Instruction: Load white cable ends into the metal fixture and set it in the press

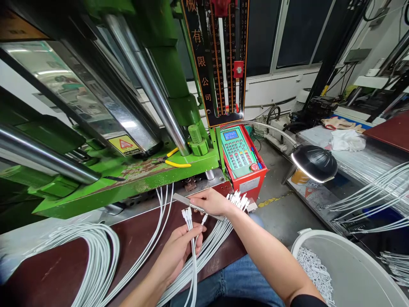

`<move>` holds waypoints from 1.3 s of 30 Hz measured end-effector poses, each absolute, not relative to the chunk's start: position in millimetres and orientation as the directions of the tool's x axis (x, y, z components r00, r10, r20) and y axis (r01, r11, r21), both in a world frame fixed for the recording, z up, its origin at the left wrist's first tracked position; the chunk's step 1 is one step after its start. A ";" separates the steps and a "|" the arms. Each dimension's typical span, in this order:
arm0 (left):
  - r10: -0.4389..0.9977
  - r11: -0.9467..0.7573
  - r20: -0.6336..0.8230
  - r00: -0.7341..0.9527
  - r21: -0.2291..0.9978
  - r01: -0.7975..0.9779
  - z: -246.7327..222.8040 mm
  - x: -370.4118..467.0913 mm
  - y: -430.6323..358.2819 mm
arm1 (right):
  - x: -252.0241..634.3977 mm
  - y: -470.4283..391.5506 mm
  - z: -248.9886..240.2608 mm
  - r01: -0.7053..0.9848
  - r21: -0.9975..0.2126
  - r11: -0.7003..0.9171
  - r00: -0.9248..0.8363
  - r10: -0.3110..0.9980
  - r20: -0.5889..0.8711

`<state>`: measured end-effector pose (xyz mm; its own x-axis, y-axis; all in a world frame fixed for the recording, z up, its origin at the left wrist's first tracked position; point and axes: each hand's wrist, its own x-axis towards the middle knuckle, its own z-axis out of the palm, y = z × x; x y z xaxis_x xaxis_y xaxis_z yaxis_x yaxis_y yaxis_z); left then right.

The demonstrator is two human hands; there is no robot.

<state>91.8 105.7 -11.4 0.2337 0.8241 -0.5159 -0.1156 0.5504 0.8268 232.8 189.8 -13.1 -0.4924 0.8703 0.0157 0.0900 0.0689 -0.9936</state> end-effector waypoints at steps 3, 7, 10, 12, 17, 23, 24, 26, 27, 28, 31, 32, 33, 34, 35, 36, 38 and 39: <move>0.836 0.543 -0.498 0.228 0.812 -0.217 -11.8 87.6 107.6 | 235.7 192.1 -14.7 0.101 -0.994 0.051 -0.493 0.870 -0.006; 0.867 0.486 -0.484 0.120 0.767 -0.418 -9.4 80.6 111.1 | 239.4 194.7 -17.2 0.095 -0.995 -0.027 -0.467 0.882 -0.069; 0.856 0.502 -0.495 0.149 0.728 -0.467 -4.6 76.7 109.8 | 240.2 194.9 -16.7 0.069 -0.996 -0.062 -0.470 0.878 -0.087; 0.846 0.528 -0.492 0.204 0.725 -0.442 -2.7 75.8 107.0 | 240.1 194.7 -16.0 0.063 -0.996 -0.070 -0.472 0.877 -0.092; 0.821 0.569 -0.508 0.260 0.760 -0.315 -7.1 78.6 101.9 | 240.7 194.0 -14.9 0.074 -0.994 -0.080 -0.481 0.870 -0.106; 0.811 0.579 -0.525 0.258 0.782 -0.232 -9.2 80.5 104.1 | 240.6 192.4 -9.7 0.064 -0.989 -0.132 -0.480 0.865 -0.146; 0.809 0.582 -0.528 0.256 0.780 -0.230 -8.7 80.4 104.7 | 240.6 192.2 -9.3 0.063 -0.988 -0.142 -0.480 0.863 -0.154; 0.809 0.583 -0.531 0.253 0.779 -0.230 -7.6 79.9 105.7 | 240.8 192.2 -9.4 0.055 -0.987 -0.148 -0.492 0.857 -0.156; 0.809 0.583 -0.530 0.255 0.780 -0.230 -7.1 79.7 106.0 | 241.1 192.2 -9.6 0.048 -0.988 -0.148 -0.502 0.851 -0.152; 0.808 0.583 -0.529 0.259 0.779 -0.229 -6.6 79.5 106.2 | 241.4 192.2 -9.7 0.044 -0.989 -0.142 -0.512 0.847 -0.144; 0.805 0.585 -0.527 0.272 0.780 -0.220 -5.4 79.2 106.0 | 242.4 192.1 -9.1 0.042 -0.992 -0.119 -0.529 0.840 -0.123; 0.804 0.586 -0.528 0.272 0.781 -0.215 -5.1 79.1 105.7 | 242.5 192.2 -8.9 0.043 -0.993 -0.109 -0.532 0.839 -0.116; 0.805 0.585 -0.529 0.269 0.782 -0.214 -5.0 79.1 105.5 | 242.5 192.2 -8.8 0.043 -0.994 -0.102 -0.531 0.840 -0.109; 0.808 0.582 -0.528 0.260 0.784 -0.217 -4.9 79.2 105.4 | 242.4 192.3 -9.0 0.042 -0.994 -0.100 -0.530 0.842 -0.107; 0.814 0.576 -0.526 0.246 0.786 -0.225 -4.8 79.3 105.4 | 242.1 192.5 -9.6 0.040 -0.994 -0.103 -0.527 0.843 -0.109; 0.818 0.572 -0.526 0.231 0.786 -0.234 -4.8 79.5 105.5 | 241.8 192.7 -10.4 0.038 -0.993 -0.107 -0.523 0.845 -0.111; 0.825 0.564 -0.525 0.208 0.788 -0.247 -4.5 80.3 105.9 | 240.9 193.0 -12.3 0.040 -0.993 -0.111 -0.509 0.853 -0.116; 0.827 0.562 -0.525 0.203 0.790 -0.245 -4.2 80.8 106.0 | 240.6 193.1 -13.0 0.045 -0.993 -0.108 -0.504 0.856 -0.116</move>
<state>80.8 106.0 -4.2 0.2028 0.8265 -0.5251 -0.2454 0.5621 0.7898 240.6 193.1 -13.0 -0.5042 0.8558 -0.1157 0.0448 -0.1079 -0.9932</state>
